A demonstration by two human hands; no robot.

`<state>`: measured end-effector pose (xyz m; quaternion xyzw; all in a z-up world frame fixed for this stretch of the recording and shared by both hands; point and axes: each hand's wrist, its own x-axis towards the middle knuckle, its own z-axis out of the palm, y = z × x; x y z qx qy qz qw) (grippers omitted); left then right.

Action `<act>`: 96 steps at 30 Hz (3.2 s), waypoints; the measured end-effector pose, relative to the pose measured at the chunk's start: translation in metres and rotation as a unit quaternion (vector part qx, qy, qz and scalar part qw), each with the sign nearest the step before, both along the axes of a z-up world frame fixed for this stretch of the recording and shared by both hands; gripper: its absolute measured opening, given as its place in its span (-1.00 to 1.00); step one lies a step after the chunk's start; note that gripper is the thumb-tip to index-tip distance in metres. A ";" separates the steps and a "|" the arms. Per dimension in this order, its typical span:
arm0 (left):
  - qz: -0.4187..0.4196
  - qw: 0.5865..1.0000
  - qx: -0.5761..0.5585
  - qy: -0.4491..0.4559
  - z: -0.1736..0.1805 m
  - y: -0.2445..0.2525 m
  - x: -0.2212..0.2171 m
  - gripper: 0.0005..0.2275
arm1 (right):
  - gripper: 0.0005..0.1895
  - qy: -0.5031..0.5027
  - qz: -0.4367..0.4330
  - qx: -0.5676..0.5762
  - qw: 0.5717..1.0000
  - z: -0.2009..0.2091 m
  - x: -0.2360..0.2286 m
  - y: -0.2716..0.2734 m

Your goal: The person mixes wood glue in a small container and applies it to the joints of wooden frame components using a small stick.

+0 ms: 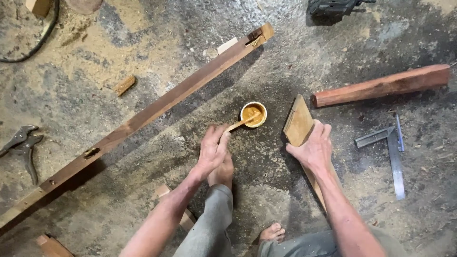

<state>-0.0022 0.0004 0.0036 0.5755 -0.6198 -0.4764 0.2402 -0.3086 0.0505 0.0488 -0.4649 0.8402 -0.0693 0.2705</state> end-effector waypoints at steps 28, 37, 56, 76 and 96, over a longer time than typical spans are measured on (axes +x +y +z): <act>0.041 0.963 0.265 0.021 0.009 0.025 -0.125 -0.71 | 0.16 -0.051 0.019 0.038 0.998 0.004 -0.005 -0.009; -0.049 0.980 0.187 0.058 -0.011 0.069 -0.102 -0.68 | 0.16 -0.043 0.024 0.028 0.998 0.000 -0.006 -0.008; 0.016 0.983 0.173 0.062 -0.006 0.069 -0.114 -0.59 | 0.14 -0.048 0.023 0.021 0.998 0.003 -0.007 -0.009; -0.106 0.978 0.176 0.039 0.020 0.076 -0.085 -0.51 | 0.14 -0.053 0.029 0.015 0.998 0.000 -0.005 -0.007; -0.028 0.985 0.164 0.052 0.029 0.025 -0.148 -0.51 | 0.15 -0.030 0.005 0.064 0.997 -0.013 -0.010 -0.003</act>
